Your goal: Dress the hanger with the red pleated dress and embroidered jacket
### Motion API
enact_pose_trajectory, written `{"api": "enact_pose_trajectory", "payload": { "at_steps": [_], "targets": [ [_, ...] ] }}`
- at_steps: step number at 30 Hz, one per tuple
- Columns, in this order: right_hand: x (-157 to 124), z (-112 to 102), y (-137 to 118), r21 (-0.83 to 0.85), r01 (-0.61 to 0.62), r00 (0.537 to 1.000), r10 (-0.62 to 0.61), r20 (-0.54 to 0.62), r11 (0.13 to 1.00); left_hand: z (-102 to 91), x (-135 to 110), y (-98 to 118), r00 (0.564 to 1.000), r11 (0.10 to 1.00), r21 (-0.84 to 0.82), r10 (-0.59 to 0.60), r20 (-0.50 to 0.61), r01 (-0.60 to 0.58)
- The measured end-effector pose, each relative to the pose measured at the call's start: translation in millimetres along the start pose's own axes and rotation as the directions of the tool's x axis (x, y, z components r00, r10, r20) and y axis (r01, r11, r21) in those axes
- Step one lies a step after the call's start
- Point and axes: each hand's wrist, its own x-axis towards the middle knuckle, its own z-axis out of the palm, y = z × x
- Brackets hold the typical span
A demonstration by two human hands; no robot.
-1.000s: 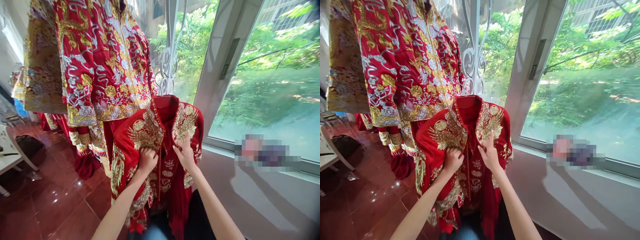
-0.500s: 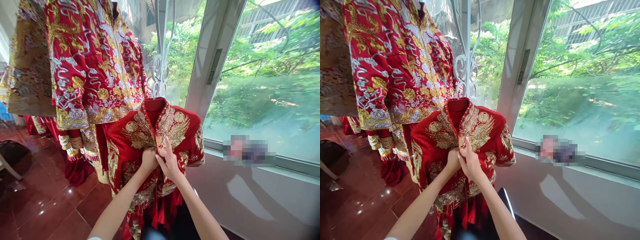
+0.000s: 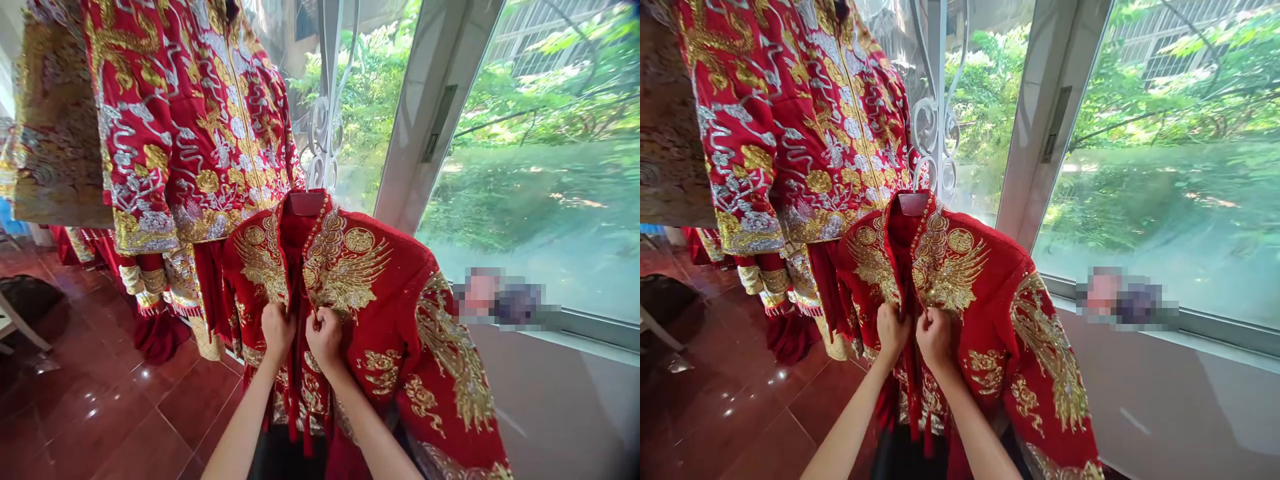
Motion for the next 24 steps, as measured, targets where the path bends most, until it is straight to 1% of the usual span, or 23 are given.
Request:
{"api": "enact_pose_trajectory", "payload": {
  "at_steps": [1,2,3,5,6,8,10,12,14,15,17,19,20,22,24],
  "targets": [
    [-7,0,5,-0.042,-0.007,0.999,0.005,-0.033,0.999,-0.4,-11,-11,0.997,0.998,0.046,-0.044,-0.057,0.047],
    [-12,-1,10,-0.086,-0.008,0.999,0.003,-0.051,0.996,-1.3,-21,-21,0.994,0.994,0.079,-0.073,-0.085,0.080],
    [-14,-2,14,-0.132,-0.005,0.998,-0.003,-0.056,0.991,-2.6,-31,-30,0.993,0.990,0.106,-0.084,-0.079,0.092],
    [-11,-5,19,-0.212,0.000,0.999,-0.007,-0.031,0.977,-6.4,-46,-43,0.997,0.985,0.157,-0.075,-0.003,0.074],
    [-7,-6,22,-0.241,-0.015,1.000,0.010,-0.022,0.970,-8.2,-52,-47,0.997,0.983,0.173,-0.063,0.043,0.055],
    [3,-8,26,-0.270,-0.085,0.996,0.083,-0.021,0.959,-10.7,-60,-51,0.994,0.983,0.180,-0.043,0.104,0.024],
    [11,-11,28,-0.236,-0.155,0.988,0.155,-0.017,0.959,-11.0,-63,-50,0.992,0.991,0.132,-0.040,0.122,0.023],
    [13,-16,26,-0.123,-0.157,0.986,0.162,0.030,0.980,-11.1,-64,-45,0.987,0.998,0.041,-0.053,0.154,0.048],
    [9,-25,16,0.012,-0.103,0.991,0.101,0.088,0.995,-15.0,-63,-37,0.971,0.996,-0.026,-0.081,0.226,0.089],
    [6,-32,8,0.064,-0.057,0.994,0.050,0.100,0.996,-19.5,-62,-32,0.959,0.994,-0.040,-0.091,0.269,0.105],
    [1,-48,-13,0.121,0.052,0.994,-0.062,0.087,0.991,-34.4,-61,-20,0.940,0.991,-0.061,-0.090,0.330,0.116],
    [-3,-66,-36,0.164,0.131,0.987,-0.144,0.070,0.978,-54.0,-64,-5,0.937,0.986,-0.117,-0.070,0.341,0.117],
    [-4,-74,-47,0.206,0.138,0.985,-0.156,0.075,0.969,-63.5,-67,3,0.940,0.979,-0.161,-0.063,0.334,0.123],
    [-3,-85,-66,0.325,0.096,0.980,-0.147,0.137,0.941,-76.2,-76,19,0.942,0.939,-0.298,-0.069,0.328,0.173],
    [-1,-85,-76,0.424,0.053,0.966,-0.154,0.207,0.904,-75.5,-85,32,0.929,0.840,-0.471,-0.098,0.357,0.269]
  ]
}}
